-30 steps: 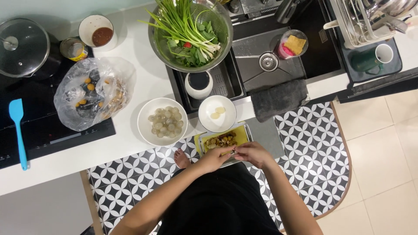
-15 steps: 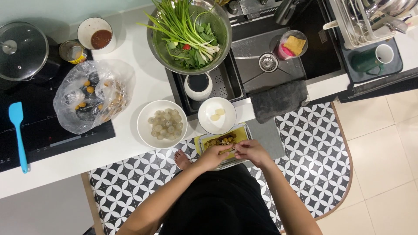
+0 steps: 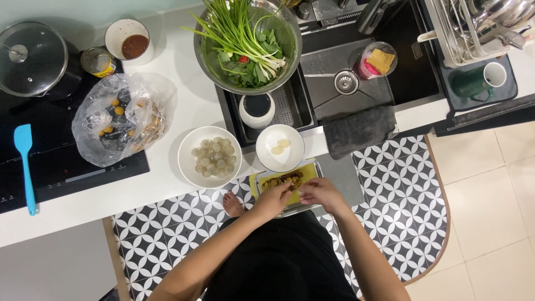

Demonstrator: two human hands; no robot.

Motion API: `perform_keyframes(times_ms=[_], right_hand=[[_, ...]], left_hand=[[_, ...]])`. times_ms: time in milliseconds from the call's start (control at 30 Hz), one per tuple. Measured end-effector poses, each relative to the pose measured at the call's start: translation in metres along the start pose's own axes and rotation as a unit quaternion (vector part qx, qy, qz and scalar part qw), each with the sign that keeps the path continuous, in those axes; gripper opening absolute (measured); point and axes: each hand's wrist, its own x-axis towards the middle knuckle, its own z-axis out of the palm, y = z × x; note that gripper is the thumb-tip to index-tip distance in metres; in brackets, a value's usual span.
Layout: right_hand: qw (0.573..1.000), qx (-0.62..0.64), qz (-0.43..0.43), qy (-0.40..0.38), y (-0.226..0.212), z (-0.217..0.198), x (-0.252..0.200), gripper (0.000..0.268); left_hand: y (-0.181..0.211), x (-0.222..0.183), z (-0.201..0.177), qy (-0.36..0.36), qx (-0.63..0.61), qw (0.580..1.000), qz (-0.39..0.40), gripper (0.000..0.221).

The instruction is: The recorder is peeling the skin off of several small green/brown fruits (likely hog plums or similar) by hand and placing them into a white bowl.

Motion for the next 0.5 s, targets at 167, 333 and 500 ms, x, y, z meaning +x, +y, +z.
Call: perform_keyframes(times_ms=[167,333,500], right_hand=[[0.975,-0.164,-0.134,0.071,-0.040,0.022,-0.050,0.025],[0.862,-0.302,-0.377,0.150,-0.103,0.071,-0.087,0.020],[0.797,-0.456,-0.368,0.145,-0.117,0.097,-0.034,0.024]], left_hand=[[0.003,-0.002,-0.014,-0.074,0.059,0.992,-0.080,0.062],[0.025,-0.013,-0.033,-0.092,0.047,0.994,-0.048,0.041],[0.057,-0.022,-0.050,-0.106,0.049,0.992,-0.052,0.040]])
